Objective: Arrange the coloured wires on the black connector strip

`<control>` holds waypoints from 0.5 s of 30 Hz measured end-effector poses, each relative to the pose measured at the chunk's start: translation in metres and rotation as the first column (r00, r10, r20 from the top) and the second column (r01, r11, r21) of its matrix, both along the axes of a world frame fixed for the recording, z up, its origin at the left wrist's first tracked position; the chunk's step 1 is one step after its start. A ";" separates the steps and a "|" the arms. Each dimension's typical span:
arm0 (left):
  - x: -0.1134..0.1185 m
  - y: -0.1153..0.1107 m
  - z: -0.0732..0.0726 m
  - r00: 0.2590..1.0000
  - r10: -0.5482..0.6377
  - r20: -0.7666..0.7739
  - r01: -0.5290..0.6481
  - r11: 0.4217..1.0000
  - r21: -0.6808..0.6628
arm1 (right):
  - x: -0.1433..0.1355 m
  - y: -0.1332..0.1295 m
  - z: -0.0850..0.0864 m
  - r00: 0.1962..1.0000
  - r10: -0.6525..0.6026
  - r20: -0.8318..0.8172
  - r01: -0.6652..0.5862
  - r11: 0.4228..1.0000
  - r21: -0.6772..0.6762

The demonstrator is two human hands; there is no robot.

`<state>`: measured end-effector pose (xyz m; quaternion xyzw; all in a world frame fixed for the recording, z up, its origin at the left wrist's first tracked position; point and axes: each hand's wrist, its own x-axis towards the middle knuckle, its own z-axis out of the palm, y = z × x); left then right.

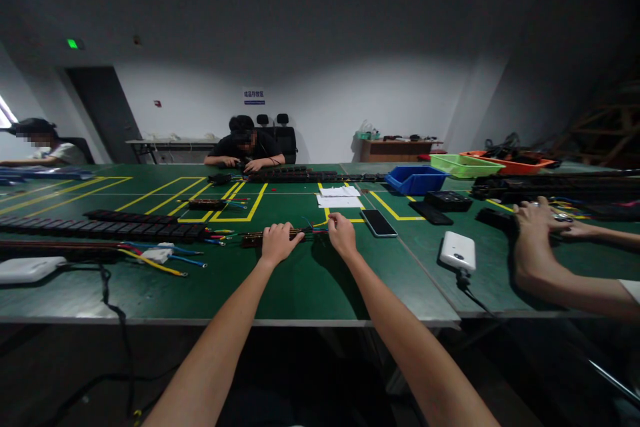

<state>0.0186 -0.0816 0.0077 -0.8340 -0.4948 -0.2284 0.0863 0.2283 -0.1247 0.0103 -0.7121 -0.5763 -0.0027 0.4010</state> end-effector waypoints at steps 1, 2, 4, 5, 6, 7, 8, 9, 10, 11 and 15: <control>0.000 0.000 0.000 1.000 0.006 -0.001 -0.006 1.000 -0.001 | 0.000 0.000 0.000 1.000 -0.006 0.004 0.006 1.000 -0.023; 0.000 0.000 0.000 1.000 0.011 -0.001 -0.011 1.000 -0.002 | 0.000 -0.001 -0.001 1.000 -0.010 0.011 0.011 0.999 -0.048; 0.001 -0.001 0.000 1.000 0.014 0.000 -0.014 1.000 -0.007 | 0.000 -0.003 -0.001 1.000 -0.015 0.027 0.018 0.995 -0.098; 0.001 -0.001 0.000 1.000 0.010 0.002 -0.010 1.000 -0.009 | -0.001 -0.003 0.000 0.999 -0.015 0.035 0.019 0.992 -0.122; 0.001 -0.002 0.001 1.000 0.005 0.004 -0.005 1.000 -0.009 | -0.001 -0.004 0.000 0.999 -0.015 0.041 0.020 0.989 -0.144; 0.001 -0.002 0.001 1.000 0.000 0.007 0.000 1.000 -0.008 | -0.001 -0.005 0.000 0.999 -0.013 0.047 0.021 0.986 -0.165; 0.001 -0.002 0.001 1.000 -0.003 0.010 0.003 1.000 -0.005 | -0.001 -0.005 0.000 0.999 -0.012 0.051 0.021 0.983 -0.184; 0.000 -0.002 0.001 1.000 -0.006 0.012 0.006 1.000 -0.002 | -0.002 -0.006 0.001 0.998 -0.009 0.055 0.020 0.980 -0.199; 0.000 -0.002 0.001 1.000 -0.008 0.014 0.008 1.000 0.001 | -0.002 -0.006 0.001 0.998 -0.007 0.058 0.019 0.978 -0.210; 0.000 -0.002 0.000 1.000 -0.010 0.015 0.010 1.000 0.003 | -0.002 -0.006 0.001 0.998 -0.004 0.061 0.018 0.976 -0.216; 0.000 -0.001 0.000 1.000 -0.018 0.016 0.018 1.000 0.000 | -0.002 -0.007 0.002 0.998 -0.002 0.065 0.016 0.977 -0.212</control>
